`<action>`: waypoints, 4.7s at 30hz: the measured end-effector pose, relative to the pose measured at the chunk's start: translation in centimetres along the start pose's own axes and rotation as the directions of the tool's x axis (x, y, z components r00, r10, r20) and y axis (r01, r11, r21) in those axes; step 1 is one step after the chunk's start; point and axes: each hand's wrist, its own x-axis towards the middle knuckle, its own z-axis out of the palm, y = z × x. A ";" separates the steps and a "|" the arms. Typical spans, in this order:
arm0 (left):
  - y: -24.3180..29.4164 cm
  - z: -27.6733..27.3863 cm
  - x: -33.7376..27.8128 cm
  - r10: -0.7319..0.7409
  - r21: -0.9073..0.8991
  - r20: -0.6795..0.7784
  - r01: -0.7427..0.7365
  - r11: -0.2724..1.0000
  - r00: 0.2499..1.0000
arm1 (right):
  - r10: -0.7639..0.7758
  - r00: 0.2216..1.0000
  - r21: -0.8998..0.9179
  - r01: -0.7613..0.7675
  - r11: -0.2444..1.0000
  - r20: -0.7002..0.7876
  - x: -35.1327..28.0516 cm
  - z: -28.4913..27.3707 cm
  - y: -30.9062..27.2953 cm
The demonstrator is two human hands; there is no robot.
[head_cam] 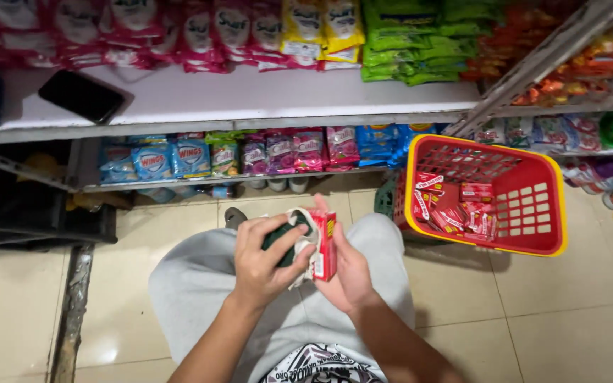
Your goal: The person cleans and organizes boxes of dye wax on a grocery store shelf by picking up each box, wiping it with a cloth, and then placing it back on the shelf.
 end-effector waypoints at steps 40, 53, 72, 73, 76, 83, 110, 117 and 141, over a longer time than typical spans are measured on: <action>8.7 7.0 3.0 0.089 -0.235 0.281 -0.021 0.972 0.956 | -0.435 0.899 -0.187 0.419 0.889 -0.054 -7.3 -2.4 -7.0; 4.3 1.8 2.6 -0.155 -0.106 0.053 0.160 0.981 0.986 | -0.149 0.988 -0.135 0.141 0.981 -0.047 -3.8 1.6 -2.8; 4.9 -1.2 2.1 -0.193 0.076 -0.036 0.195 0.978 0.981 | -0.037 0.991 0.056 0.044 0.997 -0.130 -0.8 -3.2 2.0; 5.6 -0.9 1.9 -0.214 0.052 0.026 0.212 0.976 0.977 | -0.123 0.989 -0.014 0.122 0.992 -0.085 -0.9 -0.3 0.8; 6.9 -0.1 1.3 -0.221 -0.005 0.140 0.224 0.975 0.965 | -0.227 0.972 -0.104 0.221 0.970 -0.057 -1.5 2.1 -1.0; 6.6 0.7 3.3 -0.107 -0.095 0.152 0.122 0.988 0.983 | -0.394 0.918 -0.314 0.384 0.868 0.034 -4.2 -0.1 -2.7; 6.3 1.6 -0.1 -0.293 -0.180 -0.063 0.278 0.944 0.954 | -0.367 0.926 -0.396 0.369 0.841 0.083 -1.8 -0.8 -2.6; 5.3 0.2 -2.2 -0.324 -0.120 -0.020 0.320 0.940 0.946 | -0.305 0.952 -0.514 0.268 0.814 0.014 -0.5 1.0 -1.3; 5.8 5.1 2.1 -0.178 -0.340 0.088 0.197 0.920 0.980 | -0.470 0.881 -0.368 0.420 0.830 -0.054 -5.6 -5.5 0.0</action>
